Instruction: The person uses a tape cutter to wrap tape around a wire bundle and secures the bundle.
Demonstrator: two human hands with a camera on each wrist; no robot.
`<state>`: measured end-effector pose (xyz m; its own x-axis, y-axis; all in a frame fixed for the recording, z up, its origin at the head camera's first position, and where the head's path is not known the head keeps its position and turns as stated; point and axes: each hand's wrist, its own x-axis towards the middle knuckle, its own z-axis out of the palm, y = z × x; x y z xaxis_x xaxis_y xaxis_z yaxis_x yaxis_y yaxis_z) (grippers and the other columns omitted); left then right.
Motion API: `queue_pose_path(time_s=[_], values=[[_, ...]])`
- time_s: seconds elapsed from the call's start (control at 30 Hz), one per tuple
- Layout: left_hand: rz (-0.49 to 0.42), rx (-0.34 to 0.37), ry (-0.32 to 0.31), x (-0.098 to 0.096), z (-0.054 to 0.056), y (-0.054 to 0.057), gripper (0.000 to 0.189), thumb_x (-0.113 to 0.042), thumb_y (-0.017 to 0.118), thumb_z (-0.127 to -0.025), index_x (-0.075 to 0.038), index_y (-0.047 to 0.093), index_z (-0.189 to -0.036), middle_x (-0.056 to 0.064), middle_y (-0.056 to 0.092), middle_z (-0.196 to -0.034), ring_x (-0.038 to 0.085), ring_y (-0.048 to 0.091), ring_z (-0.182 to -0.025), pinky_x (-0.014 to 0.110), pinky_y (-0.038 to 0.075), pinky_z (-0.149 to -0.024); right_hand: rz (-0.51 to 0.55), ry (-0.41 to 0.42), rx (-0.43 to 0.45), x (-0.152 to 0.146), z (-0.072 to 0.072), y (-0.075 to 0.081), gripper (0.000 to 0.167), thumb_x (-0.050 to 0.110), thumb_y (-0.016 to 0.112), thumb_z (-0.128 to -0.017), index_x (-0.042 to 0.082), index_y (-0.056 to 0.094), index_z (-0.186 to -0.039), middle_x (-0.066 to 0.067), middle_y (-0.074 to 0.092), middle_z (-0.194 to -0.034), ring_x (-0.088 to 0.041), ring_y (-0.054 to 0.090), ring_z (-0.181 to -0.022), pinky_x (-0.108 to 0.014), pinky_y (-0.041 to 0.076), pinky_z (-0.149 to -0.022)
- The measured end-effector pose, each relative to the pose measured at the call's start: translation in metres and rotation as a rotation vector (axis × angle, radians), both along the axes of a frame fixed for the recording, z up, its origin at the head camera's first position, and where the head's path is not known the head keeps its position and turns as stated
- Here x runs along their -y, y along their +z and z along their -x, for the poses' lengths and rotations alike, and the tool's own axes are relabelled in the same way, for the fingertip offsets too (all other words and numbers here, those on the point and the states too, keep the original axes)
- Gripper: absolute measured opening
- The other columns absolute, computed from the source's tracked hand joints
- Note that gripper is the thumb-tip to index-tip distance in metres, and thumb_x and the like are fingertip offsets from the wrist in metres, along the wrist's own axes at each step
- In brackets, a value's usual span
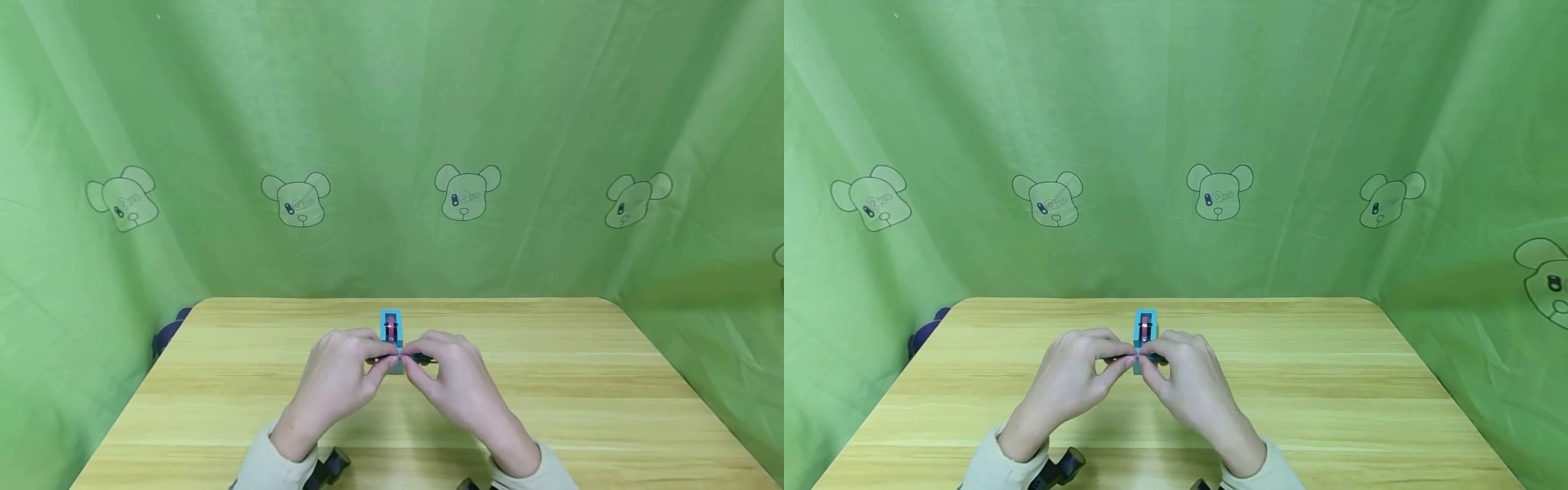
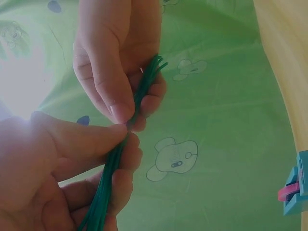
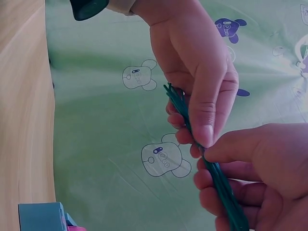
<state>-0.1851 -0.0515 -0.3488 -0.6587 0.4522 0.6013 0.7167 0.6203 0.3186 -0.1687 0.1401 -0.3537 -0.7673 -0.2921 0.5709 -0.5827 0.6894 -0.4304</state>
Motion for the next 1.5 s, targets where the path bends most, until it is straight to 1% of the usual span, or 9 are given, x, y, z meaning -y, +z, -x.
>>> queue_pose_path(time_s=[0.17, 0.47, 0.53, 0.63, 0.8, 1.03, 1.2, 1.3, 1.5], values=[[0.009, 0.009, 0.012, 0.0, -0.0007, 0.0009, 0.007, -0.024, 0.076, -0.088, -0.022, 0.08, -0.092, -0.014, 0.07, -0.082, -0.001, 0.056, -0.063, 0.025, 0.044, -0.061, 0.01, -0.004, -0.065, 0.0013, 0.0006, -0.0002, 0.009, 0.01, 0.08, -0.082, 0.017, 0.076, -0.087, 0.015, 0.067, -0.083, 0.001, 0.06, -0.078, -0.037, 0.049, -0.078], [0.023, 0.081, 0.007, 0.0003, -0.0002, 0.0026, 0.012, -0.021, 0.069, -0.093, -0.016, 0.08, -0.094, -0.008, 0.071, -0.082, -0.002, 0.046, -0.052, 0.019, 0.039, -0.049, 0.007, -0.011, -0.139, 0.0029, 0.0012, -0.0007, 0.011, 0.009, 0.082, -0.079, 0.014, 0.077, -0.087, 0.012, 0.068, -0.083, -0.004, 0.061, -0.077, -0.031, 0.047, -0.071], [0.027, 0.068, 0.005, 0.0004, 0.0001, 0.0025, 0.011, -0.02, 0.069, -0.093, -0.016, 0.08, -0.093, -0.008, 0.071, -0.08, -0.002, 0.045, -0.051, 0.019, 0.038, -0.048, -0.001, -0.014, -0.156, 0.0031, 0.0014, -0.0009, 0.011, 0.009, 0.082, -0.079, 0.014, 0.077, -0.087, 0.011, 0.068, -0.083, -0.006, 0.061, -0.077, -0.03, 0.046, -0.07], [0.031, 0.002, 0.009, 0.0006, 0.0004, 0.0019, 0.009, -0.019, 0.071, -0.092, -0.017, 0.08, -0.091, -0.012, 0.068, -0.075, -0.003, 0.043, -0.051, 0.02, 0.038, -0.051, 0.006, -0.008, -0.163, 0.0029, 0.0015, -0.0008, 0.011, 0.009, 0.081, -0.079, 0.014, 0.077, -0.088, 0.011, 0.068, -0.083, -0.006, 0.061, -0.078, -0.031, 0.047, -0.07], [0.035, -0.103, 0.042, 0.0006, -0.0001, 0.001, 0.006, -0.019, 0.075, -0.088, -0.021, 0.08, -0.087, -0.016, 0.066, -0.072, -0.003, 0.044, -0.054, 0.023, 0.037, -0.058, 0.043, 0.024, -0.117, 0.0025, 0.0013, -0.0006, 0.009, 0.01, 0.079, -0.082, 0.014, 0.076, -0.09, 0.013, 0.068, -0.085, -0.004, 0.061, -0.08, -0.031, 0.051, -0.072], [0.074, -0.172, 0.058, -0.0019, 0.0007, -0.0014, 0.004, -0.021, 0.077, -0.087, -0.021, 0.081, -0.086, -0.013, 0.068, -0.073, 0.0, 0.052, -0.057, 0.022, 0.035, -0.058, 0.053, 0.019, 0.03, 0.001, 0.0011, -0.0014, 0.007, 0.014, 0.072, -0.091, 0.019, 0.077, -0.092, 0.017, 0.067, -0.086, 0.0, 0.061, -0.08, -0.026, 0.051, -0.069], [0.095, -0.185, 0.061, -0.0029, 0.0011, -0.0029, 0.003, -0.02, 0.078, -0.085, -0.02, 0.081, -0.086, -0.012, 0.07, -0.076, 0.003, 0.058, -0.061, 0.024, 0.036, -0.059, 0.017, 0.013, 0.102, -0.0007, 0.0016, -0.001, 0.007, 0.016, 0.07, -0.093, 0.019, 0.077, -0.093, 0.016, 0.067, -0.087, 0.0, 0.061, -0.079, -0.026, 0.051, -0.069], [0.092, -0.181, 0.057, -0.0031, 0.0012, -0.0031, 0.004, -0.02, 0.079, -0.084, -0.021, 0.081, -0.087, -0.012, 0.07, -0.078, 0.003, 0.06, -0.063, 0.024, 0.037, -0.06, 0.013, 0.012, 0.094, -0.001, 0.002, -0.0013, 0.006, 0.015, 0.072, -0.092, 0.018, 0.077, -0.092, 0.016, 0.067, -0.085, 0.001, 0.061, -0.078, -0.025, 0.051, -0.068], [0.086, -0.184, 0.054, -0.0028, 0.0013, -0.0034, 0.004, -0.019, 0.08, -0.083, -0.021, 0.081, -0.087, -0.012, 0.07, -0.077, 0.003, 0.059, -0.062, 0.025, 0.037, -0.06, 0.021, 0.01, 0.025, -0.0005, 0.0034, -0.0022, 0.005, 0.014, 0.075, -0.089, 0.018, 0.077, -0.089, 0.017, 0.066, -0.082, 0.001, 0.06, -0.076, -0.025, 0.05, -0.067]])
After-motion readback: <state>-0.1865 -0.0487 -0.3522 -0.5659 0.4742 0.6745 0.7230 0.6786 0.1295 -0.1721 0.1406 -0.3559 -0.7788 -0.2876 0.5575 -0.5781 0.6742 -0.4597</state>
